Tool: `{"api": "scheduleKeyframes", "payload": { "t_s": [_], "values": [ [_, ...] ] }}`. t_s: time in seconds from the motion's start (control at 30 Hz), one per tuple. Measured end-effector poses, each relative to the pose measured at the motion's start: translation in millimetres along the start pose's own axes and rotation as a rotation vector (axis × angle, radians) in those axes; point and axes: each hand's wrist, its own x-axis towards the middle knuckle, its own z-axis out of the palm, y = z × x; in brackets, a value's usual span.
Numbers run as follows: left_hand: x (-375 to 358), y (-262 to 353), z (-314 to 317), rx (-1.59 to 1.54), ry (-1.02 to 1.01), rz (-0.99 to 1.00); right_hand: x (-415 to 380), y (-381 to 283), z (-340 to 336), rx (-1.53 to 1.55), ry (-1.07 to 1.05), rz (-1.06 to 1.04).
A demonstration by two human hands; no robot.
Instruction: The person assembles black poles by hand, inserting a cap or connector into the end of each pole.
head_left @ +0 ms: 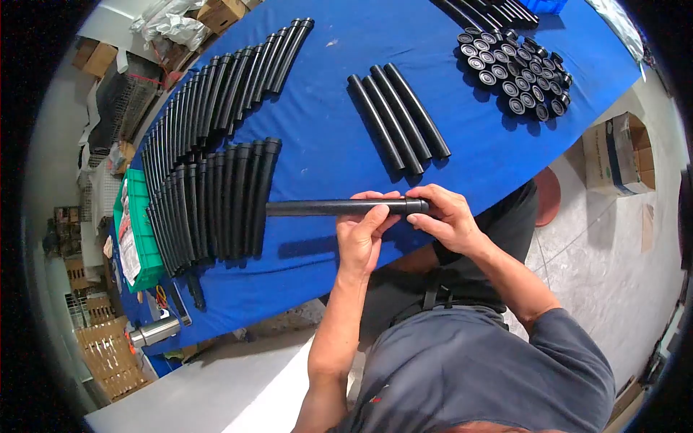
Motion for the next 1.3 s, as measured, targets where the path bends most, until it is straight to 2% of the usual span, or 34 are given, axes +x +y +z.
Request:
{"api": "scheduleKeyframes", "payload": {
  "t_s": [0.27, 0.37, 0.43, 0.5, 0.6, 0.73, 0.93, 1.3],
  "values": [
    [1, -3, -2, 0.006, -0.011, -0.012, 1, -12, 1, 0.090, -0.009, 0.075],
    [3, 0, -4, -0.064, -0.050, -0.017, -3, -3, 8, 0.254, 0.048, 0.136],
    [2, 8, -3, -0.229, -0.109, -0.005, -7, 2, 5, 0.068, 0.015, 0.044],
    [-2, 2, -18, -0.234, -0.129, 0.004, -11, -13, 0, -0.063, -0.025, 0.014],
    [-8, -3, -26, -0.237, -0.162, 0.013, -6, -29, 0, -0.323, -0.083, -0.222],
    [-9, -7, -20, -0.265, -0.129, 0.052, 1, -30, 5, -0.386, -0.117, -0.134],
    [-9, -9, -23, -0.260, -0.099, 0.085, 2, -23, 20, -0.429, -0.006, -0.280],
    [-14, -7, -18, -0.222, -0.095, 0.078, -2, -28, 17, -0.553, -0.093, -0.210]
  ]
}}
